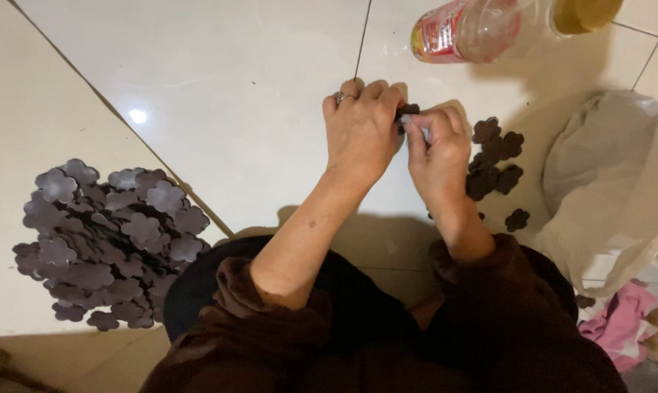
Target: The person sits on a tiled floor and wipes small dark flower-shaped decorative pieces with a white cloth. They pick up each piece individually, rub it with the cloth, and place it back down. A plastic bottle and a white bag are visible nearby.
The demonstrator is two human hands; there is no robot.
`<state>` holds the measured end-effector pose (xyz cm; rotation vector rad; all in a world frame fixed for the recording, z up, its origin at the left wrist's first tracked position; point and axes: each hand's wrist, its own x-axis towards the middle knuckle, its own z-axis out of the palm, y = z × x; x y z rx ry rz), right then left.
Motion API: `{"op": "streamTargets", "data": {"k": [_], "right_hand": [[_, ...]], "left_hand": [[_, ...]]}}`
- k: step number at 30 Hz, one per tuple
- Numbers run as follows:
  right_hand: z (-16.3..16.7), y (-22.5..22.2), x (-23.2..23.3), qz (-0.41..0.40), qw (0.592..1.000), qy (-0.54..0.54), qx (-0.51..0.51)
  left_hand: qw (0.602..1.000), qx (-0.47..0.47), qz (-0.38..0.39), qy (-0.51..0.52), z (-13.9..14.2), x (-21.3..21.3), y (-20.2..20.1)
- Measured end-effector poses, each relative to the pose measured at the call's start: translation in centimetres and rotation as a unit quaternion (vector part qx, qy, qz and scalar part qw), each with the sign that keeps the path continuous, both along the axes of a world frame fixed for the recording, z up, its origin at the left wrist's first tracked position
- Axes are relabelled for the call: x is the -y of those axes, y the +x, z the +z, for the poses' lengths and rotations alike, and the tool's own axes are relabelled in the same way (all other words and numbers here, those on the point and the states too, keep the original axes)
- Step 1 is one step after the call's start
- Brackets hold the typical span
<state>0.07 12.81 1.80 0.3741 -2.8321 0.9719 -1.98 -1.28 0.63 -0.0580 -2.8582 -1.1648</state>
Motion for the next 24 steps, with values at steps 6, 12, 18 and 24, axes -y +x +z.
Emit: {"op": "streamTargets", "data": {"k": [6,12,18,24], "right_hand": [[0.3,0.5,-0.3,0.041,0.999,-0.017,0.022],[-0.6,-0.2,-0.9,0.052,0.998,0.005,0.017],[0.2,-0.7,-3.0,-0.132,0.965,-0.123,0.192],[-0.6,-0.8,-1.8,0.009,0.998,-0.065,0.023]], "left_hand": [[0.999,0.003,-0.009,0.031,-0.1,-0.2,0.0],[0.999,-0.004,-0.040,0.008,0.2,-0.1,0.2],[1.000,-0.006,-0.030,-0.009,0.9,0.4,0.1],[0.999,-0.028,-0.007,-0.043,0.4,0.2,-0.3]]}}
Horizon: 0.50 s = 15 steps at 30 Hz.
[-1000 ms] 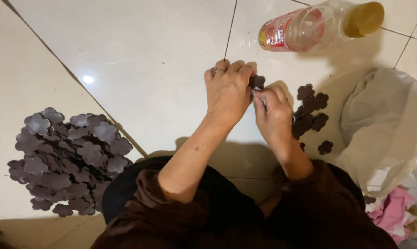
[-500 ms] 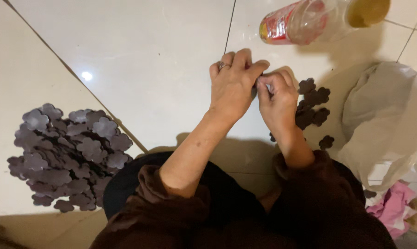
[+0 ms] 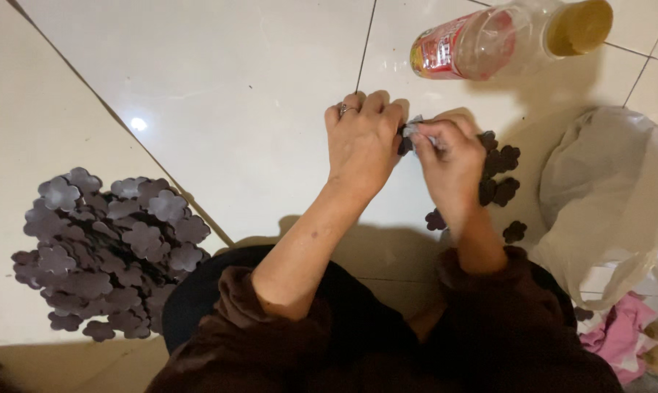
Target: The person sits on a tiled floor and wipes small dark flower-shaped decorative pieces with a white cloth. They pick up each piece individually, rub it with the cloth, and place it back down. A plastic bottle and a white bag are visible nearby.
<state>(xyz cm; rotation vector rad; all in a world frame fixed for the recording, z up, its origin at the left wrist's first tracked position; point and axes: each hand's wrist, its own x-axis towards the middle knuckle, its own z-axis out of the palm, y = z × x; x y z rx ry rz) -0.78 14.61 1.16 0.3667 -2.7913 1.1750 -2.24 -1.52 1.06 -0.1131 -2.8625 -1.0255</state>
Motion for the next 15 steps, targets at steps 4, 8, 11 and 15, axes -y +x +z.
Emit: {"op": "streamTargets", "data": {"k": [4,8,11,15], "right_hand": [[0.0,1.5,0.8,-0.007,0.998,0.062,-0.027],[-0.2,1.7,0.9,0.003,0.996,0.068,-0.054],[-0.6,0.9,1.0,-0.041,0.998,0.045,-0.032],[-0.4,1.5,1.4,-0.063,0.998,0.021,-0.017]], "left_hand": [[1.000,-0.008,0.006,0.029,0.0,0.0,0.3],[1.000,0.026,0.006,0.014,-0.1,-0.2,0.2],[0.999,0.006,0.011,0.042,-0.2,-0.3,0.3],[0.999,0.015,0.013,0.045,-0.2,-0.6,0.5]]}}
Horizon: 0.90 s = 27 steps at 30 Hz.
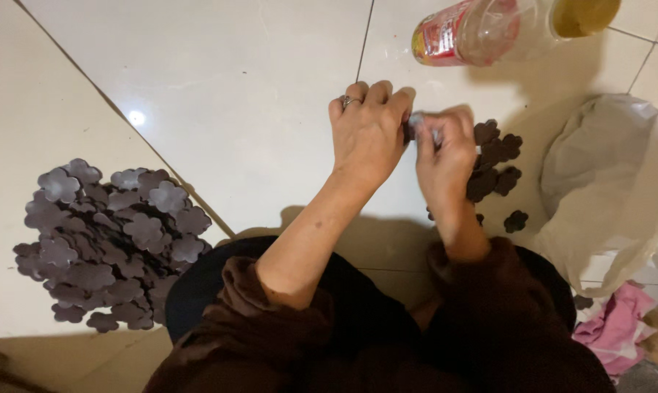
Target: The person sits on a tiled floor and wipes small dark flower-shaped decorative pieces with a white cloth. They pick up each piece individually, rub it with the cloth, and place it back down. A plastic bottle and a white bag are visible nearby.
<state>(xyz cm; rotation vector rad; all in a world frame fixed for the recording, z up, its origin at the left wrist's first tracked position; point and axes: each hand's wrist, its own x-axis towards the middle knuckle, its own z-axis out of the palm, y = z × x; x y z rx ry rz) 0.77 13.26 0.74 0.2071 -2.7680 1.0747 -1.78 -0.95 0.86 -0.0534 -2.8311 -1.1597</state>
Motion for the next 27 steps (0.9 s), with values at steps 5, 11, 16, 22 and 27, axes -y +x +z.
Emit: {"op": "streamTargets", "data": {"k": [5,11,16,22,27], "right_hand": [[0.5,0.9,0.0,0.042,0.998,0.036,-0.023],[-0.1,1.4,0.4,0.017,0.998,0.057,-0.023],[0.0,1.5,-0.2,0.074,0.996,0.053,-0.026],[-0.2,1.5,0.0,0.067,0.997,0.046,-0.021],[-0.5,1.9,-0.6,0.028,1.000,0.010,0.006]], "left_hand": [[1.000,0.008,-0.012,-0.010,0.0,-0.1,0.0],[1.000,0.000,0.000,-0.002,-0.2,-0.2,0.2],[1.000,0.006,-0.005,0.008,-0.2,-0.1,0.1],[1.000,-0.005,-0.002,0.001,-0.1,-0.1,0.2],[1.000,-0.001,-0.008,0.002,-0.4,-0.1,0.2]]}}
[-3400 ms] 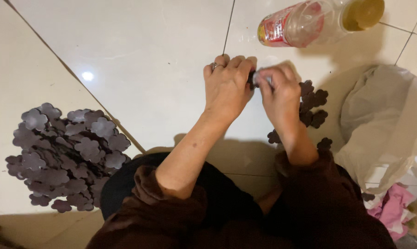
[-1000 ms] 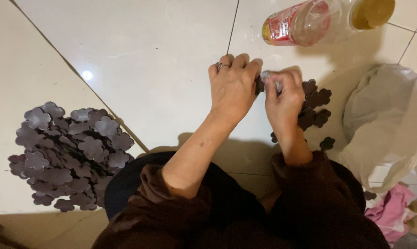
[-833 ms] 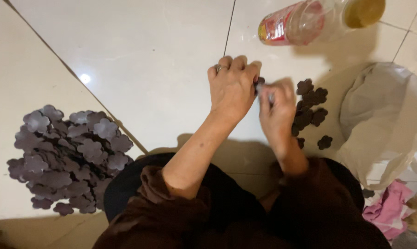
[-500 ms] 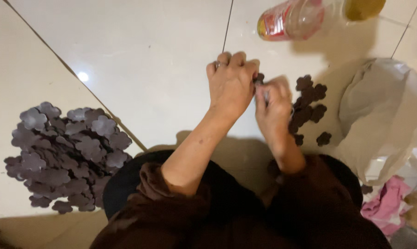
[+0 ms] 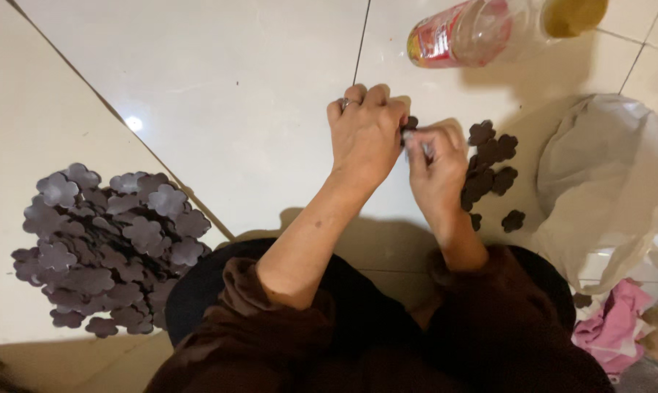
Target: The person sits on a tiled floor and wipes small dark flower-shaped decorative pieces with a white cloth. They pick up each piece individually, rub it with the cloth, and place it back down. A plastic bottle and a white bag are visible nearby.
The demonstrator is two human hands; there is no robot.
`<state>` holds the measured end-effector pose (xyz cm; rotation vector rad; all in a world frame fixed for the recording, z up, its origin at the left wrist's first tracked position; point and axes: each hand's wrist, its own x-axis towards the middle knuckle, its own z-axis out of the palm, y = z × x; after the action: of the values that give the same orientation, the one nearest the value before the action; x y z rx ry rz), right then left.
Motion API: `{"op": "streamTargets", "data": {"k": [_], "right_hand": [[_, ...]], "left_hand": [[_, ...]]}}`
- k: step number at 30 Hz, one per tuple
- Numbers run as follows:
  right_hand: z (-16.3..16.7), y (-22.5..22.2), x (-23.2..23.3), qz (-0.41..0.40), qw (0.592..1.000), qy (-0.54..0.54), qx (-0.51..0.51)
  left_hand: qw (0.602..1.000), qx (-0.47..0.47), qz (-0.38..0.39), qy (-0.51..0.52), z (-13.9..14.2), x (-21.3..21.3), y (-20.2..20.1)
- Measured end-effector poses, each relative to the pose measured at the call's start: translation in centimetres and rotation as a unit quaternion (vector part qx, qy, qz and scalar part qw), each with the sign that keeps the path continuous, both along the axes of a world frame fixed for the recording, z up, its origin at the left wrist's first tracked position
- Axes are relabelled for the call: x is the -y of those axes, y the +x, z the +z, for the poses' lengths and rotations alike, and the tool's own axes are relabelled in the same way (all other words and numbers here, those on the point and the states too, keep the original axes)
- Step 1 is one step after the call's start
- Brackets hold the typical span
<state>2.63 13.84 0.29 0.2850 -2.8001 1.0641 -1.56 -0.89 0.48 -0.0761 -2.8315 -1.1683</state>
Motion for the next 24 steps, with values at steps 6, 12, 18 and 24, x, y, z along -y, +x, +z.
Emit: {"op": "streamTargets", "data": {"k": [6,12,18,24], "right_hand": [[-0.9,0.9,0.0,0.061,0.994,0.075,0.054],[1.2,-1.1,-2.0,-0.023,0.991,-0.114,0.068],[2.2,-1.2,-0.2,0.050,0.999,0.011,0.017],[2.8,-1.4,-0.9,0.015,0.996,0.013,0.092]], "left_hand": [[1.000,-0.009,0.005,0.010,0.2,0.1,-0.1],[1.000,0.003,0.005,0.005,0.2,0.0,0.1],[1.000,0.006,0.000,0.004,0.1,-0.1,-0.2],[1.000,0.002,-0.001,0.009,0.2,0.2,-0.2]]}}
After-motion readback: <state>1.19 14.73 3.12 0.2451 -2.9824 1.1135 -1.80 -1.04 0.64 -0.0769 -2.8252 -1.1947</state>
